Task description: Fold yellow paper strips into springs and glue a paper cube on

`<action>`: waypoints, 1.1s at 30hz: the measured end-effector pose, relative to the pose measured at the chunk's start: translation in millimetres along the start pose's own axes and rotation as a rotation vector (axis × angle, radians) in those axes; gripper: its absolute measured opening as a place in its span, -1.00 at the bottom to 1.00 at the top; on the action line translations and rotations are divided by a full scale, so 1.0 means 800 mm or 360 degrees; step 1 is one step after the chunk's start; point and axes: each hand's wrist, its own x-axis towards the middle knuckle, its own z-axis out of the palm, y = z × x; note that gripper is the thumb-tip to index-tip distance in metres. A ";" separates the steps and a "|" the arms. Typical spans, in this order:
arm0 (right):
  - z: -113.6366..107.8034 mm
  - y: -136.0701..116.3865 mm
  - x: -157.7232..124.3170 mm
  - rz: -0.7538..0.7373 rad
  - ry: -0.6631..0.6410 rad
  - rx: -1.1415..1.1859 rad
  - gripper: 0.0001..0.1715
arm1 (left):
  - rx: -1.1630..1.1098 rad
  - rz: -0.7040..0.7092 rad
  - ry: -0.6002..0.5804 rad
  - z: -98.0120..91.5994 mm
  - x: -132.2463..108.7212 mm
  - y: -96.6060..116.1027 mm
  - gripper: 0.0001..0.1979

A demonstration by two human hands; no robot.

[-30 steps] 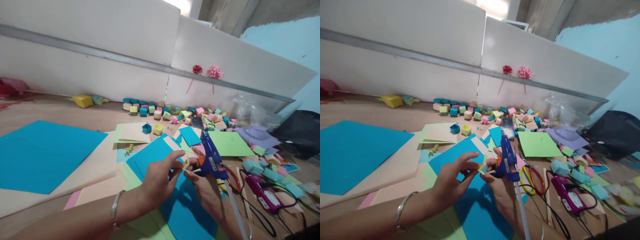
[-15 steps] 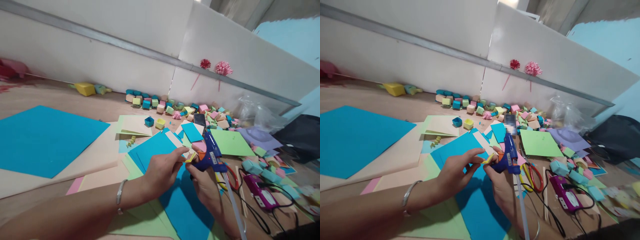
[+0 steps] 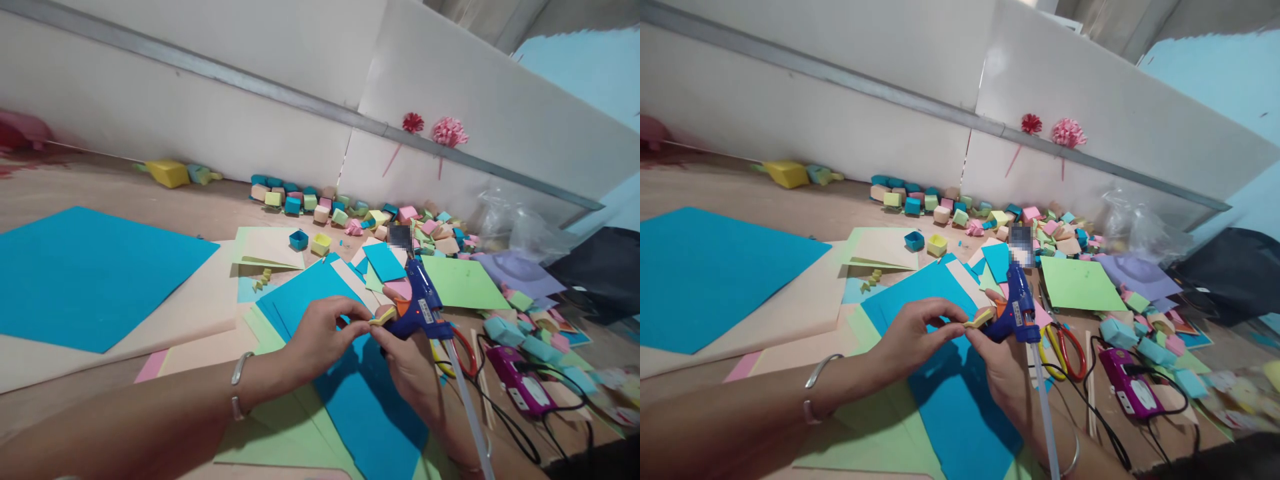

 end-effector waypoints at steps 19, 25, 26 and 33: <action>-0.006 -0.003 -0.003 0.0077 -0.0102 -0.0036 -0.40 | 0.0140 0.0048 -0.0029 -0.003 -0.002 0.004 -0.91; -0.008 -0.004 0.001 -0.0011 -0.0049 -0.0076 -0.45 | 0.0322 0.0136 -0.0103 -0.003 -0.005 0.002 -0.87; -0.009 -0.003 0.002 -0.0017 -0.0045 -0.0060 -0.44 | 0.0310 0.0132 -0.0103 -0.003 -0.005 0.001 -0.87; -0.009 -0.004 0.002 -0.0016 -0.0069 -0.0052 -0.45 | 0.0142 0.0127 -0.0092 -0.002 -0.004 -0.003 -0.96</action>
